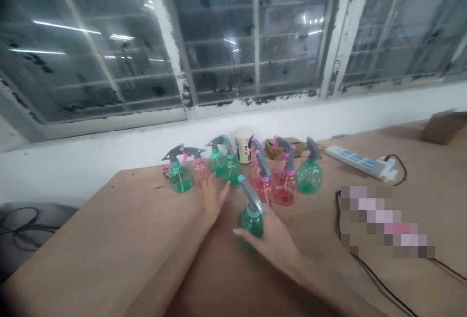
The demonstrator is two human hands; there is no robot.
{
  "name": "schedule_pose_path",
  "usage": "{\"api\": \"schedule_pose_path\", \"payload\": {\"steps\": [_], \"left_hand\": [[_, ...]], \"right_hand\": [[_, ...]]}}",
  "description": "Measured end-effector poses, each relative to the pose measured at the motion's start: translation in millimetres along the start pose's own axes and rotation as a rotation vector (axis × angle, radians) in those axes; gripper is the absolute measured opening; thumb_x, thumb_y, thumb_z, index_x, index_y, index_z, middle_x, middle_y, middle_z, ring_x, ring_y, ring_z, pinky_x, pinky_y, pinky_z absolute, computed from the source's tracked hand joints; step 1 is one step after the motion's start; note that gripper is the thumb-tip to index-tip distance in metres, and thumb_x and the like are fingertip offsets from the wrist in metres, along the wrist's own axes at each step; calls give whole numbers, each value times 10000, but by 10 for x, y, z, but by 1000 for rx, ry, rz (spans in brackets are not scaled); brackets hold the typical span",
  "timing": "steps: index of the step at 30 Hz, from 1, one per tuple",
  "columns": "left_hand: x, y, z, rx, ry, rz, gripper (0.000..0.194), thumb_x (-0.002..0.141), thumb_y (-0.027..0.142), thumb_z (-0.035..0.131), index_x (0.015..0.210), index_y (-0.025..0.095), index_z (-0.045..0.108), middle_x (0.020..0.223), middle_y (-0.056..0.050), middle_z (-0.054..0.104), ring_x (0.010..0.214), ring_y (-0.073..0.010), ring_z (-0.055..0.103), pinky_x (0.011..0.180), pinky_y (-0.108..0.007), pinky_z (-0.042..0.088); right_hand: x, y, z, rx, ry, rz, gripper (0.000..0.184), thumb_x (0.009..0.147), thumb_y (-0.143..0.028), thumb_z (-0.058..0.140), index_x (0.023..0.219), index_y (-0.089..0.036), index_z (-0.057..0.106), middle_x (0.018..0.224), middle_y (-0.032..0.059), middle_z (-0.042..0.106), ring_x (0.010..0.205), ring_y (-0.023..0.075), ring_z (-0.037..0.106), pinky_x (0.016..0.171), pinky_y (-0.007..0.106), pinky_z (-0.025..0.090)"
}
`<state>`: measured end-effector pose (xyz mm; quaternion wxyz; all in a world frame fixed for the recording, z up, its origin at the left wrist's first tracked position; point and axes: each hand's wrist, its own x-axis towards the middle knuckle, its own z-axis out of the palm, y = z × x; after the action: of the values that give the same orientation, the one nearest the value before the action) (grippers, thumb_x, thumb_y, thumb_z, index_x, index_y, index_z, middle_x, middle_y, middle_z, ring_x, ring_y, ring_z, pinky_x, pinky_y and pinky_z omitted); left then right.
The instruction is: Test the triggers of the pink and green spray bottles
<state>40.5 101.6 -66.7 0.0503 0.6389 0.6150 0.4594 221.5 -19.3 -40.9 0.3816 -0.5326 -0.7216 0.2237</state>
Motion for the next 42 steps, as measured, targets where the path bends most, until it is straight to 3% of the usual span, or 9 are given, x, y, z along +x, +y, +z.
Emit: {"api": "schedule_pose_path", "payload": {"steps": [4,7,14,19,25,29,32,37,42], "left_hand": [[365,187,312,51,84,10,709,748,502,643,1287,121,386,1213,-177,491,1213,-334,426,986,-487,362],[546,312,418,94,103,26,783,753,553,618,1306,61,362,1217,-221,500,1203,-364,428,986,-494,348],[680,372,365,207,13,93,517,797,444,603,1126,54,520,1072,-212,604,1060,-373,545,859,-467,436],[488,221,54,273,-41,173,476,783,505,597,1025,96,571,1021,-181,620,1022,-357,569,874,-475,435],[-46,-78,-667,213,-11,274,551,791,547,561,1154,137,504,1164,-165,567,1188,-335,480,940,-454,414],[-422,-218,-1159,103,-59,151,409,797,539,550,999,186,517,955,-77,593,957,-277,600,837,-431,477],[-647,-226,-1431,76,-65,72,431,770,545,570,1007,190,509,941,-71,600,934,-280,609,817,-452,488],[-853,-144,-1626,53,-39,23,466,743,558,583,1021,191,512,940,-81,626,925,-288,624,809,-464,504],[-875,-213,-1519,11,-18,-57,494,721,555,610,1052,207,496,951,-82,642,909,-295,641,797,-472,517]], "right_hand": [[-66,7,-16,-50,-51,4,553,740,-547,632,1158,-199,535,1078,105,637,1019,288,604,842,430,495],[-58,23,-35,-103,-80,9,610,716,-567,647,1178,-191,518,1131,121,615,1058,296,586,880,446,479],[-13,9,-78,-205,-135,19,646,710,-582,646,1225,-229,479,1204,112,588,1089,315,581,868,445,473],[47,-108,-22,-279,-120,114,608,740,-607,598,1144,-165,492,1029,135,640,992,334,617,786,448,486],[254,-267,160,-341,-79,142,576,766,-620,563,1059,-134,464,1031,160,621,972,329,618,730,399,479],[485,-366,360,-369,-24,177,570,741,-606,608,1042,-147,457,1080,157,605,1009,325,604,717,368,473],[694,-390,510,-425,57,152,573,711,-603,640,1020,-151,470,1064,158,608,1038,325,584,746,368,465],[1026,-321,614,-473,120,196,542,753,-583,607,1033,-137,480,1067,183,608,1036,316,587,746,365,478],[1185,-227,583,-509,171,199,568,782,-572,586,1080,-105,462,1092,210,588,1039,326,592,743,376,492]]}}
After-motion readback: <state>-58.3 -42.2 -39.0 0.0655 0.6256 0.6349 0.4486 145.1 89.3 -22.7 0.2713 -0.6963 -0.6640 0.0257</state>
